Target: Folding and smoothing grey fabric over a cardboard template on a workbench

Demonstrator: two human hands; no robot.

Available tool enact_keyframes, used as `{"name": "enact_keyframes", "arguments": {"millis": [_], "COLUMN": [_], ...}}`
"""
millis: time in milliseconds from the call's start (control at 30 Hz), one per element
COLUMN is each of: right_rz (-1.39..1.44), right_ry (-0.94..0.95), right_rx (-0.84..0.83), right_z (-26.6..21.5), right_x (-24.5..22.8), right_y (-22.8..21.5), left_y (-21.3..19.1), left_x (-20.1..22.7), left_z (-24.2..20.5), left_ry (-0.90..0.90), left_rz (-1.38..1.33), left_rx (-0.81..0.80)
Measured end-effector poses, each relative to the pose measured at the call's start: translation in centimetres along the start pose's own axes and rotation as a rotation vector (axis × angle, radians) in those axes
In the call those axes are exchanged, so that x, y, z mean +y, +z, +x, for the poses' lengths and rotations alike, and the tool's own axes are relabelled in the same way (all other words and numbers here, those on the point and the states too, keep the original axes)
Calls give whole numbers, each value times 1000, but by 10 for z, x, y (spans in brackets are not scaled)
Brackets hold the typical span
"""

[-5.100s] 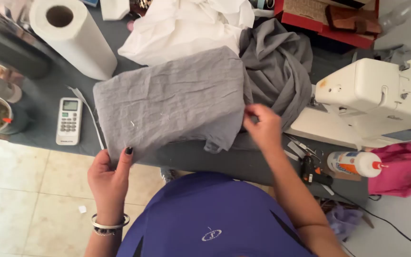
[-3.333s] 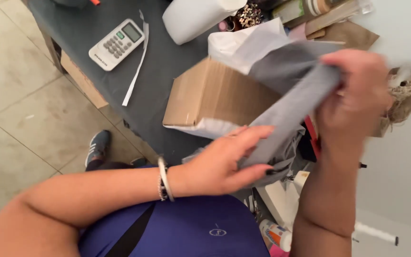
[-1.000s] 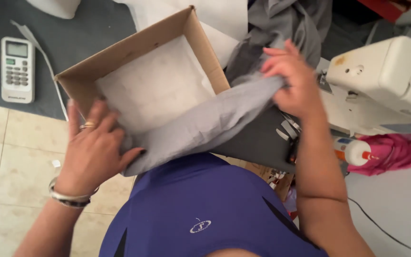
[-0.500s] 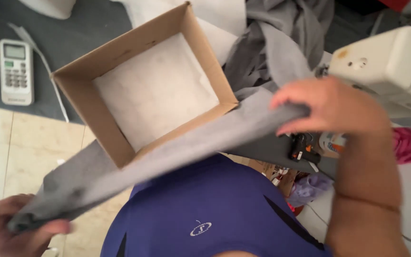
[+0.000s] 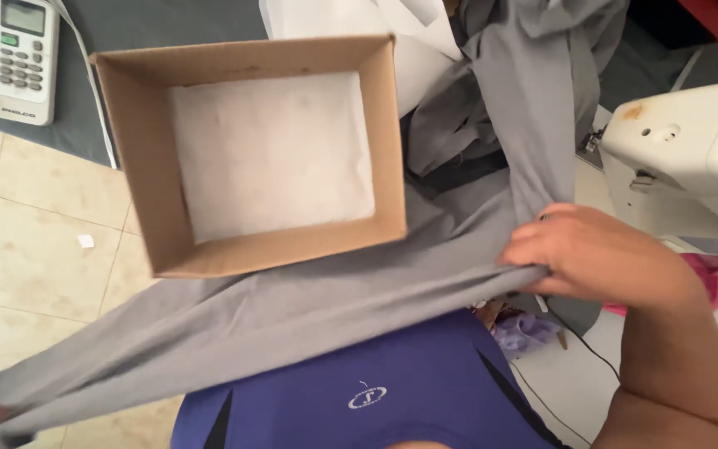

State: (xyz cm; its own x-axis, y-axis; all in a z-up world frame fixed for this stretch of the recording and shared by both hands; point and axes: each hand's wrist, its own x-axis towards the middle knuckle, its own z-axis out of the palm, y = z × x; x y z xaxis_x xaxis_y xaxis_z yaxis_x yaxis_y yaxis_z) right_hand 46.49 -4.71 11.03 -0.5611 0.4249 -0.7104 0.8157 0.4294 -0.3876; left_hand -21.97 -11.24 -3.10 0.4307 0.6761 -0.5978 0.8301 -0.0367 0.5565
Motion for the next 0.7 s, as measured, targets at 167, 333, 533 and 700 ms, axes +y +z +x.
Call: {"name": "enact_keyframes", "arguments": {"millis": [167, 333, 533, 700], "right_rz": [-63, -202, -75, 186], "right_ry": [-121, -119, -169, -156], "right_rx": [258, 324, 510, 629], "right_z": [-1, 80, 101, 64], "right_x": [-17, -35, -26, 12], "right_y": [0, 30, 20, -72], "left_y": [4, -5, -25, -106], "left_x": [-2, 74, 94, 127], "left_z": [-4, 52, 90, 121], "left_ry": [176, 13, 380, 109], "left_rz": [-19, 487, 575, 218], "left_rx": [342, 501, 309, 96]}}
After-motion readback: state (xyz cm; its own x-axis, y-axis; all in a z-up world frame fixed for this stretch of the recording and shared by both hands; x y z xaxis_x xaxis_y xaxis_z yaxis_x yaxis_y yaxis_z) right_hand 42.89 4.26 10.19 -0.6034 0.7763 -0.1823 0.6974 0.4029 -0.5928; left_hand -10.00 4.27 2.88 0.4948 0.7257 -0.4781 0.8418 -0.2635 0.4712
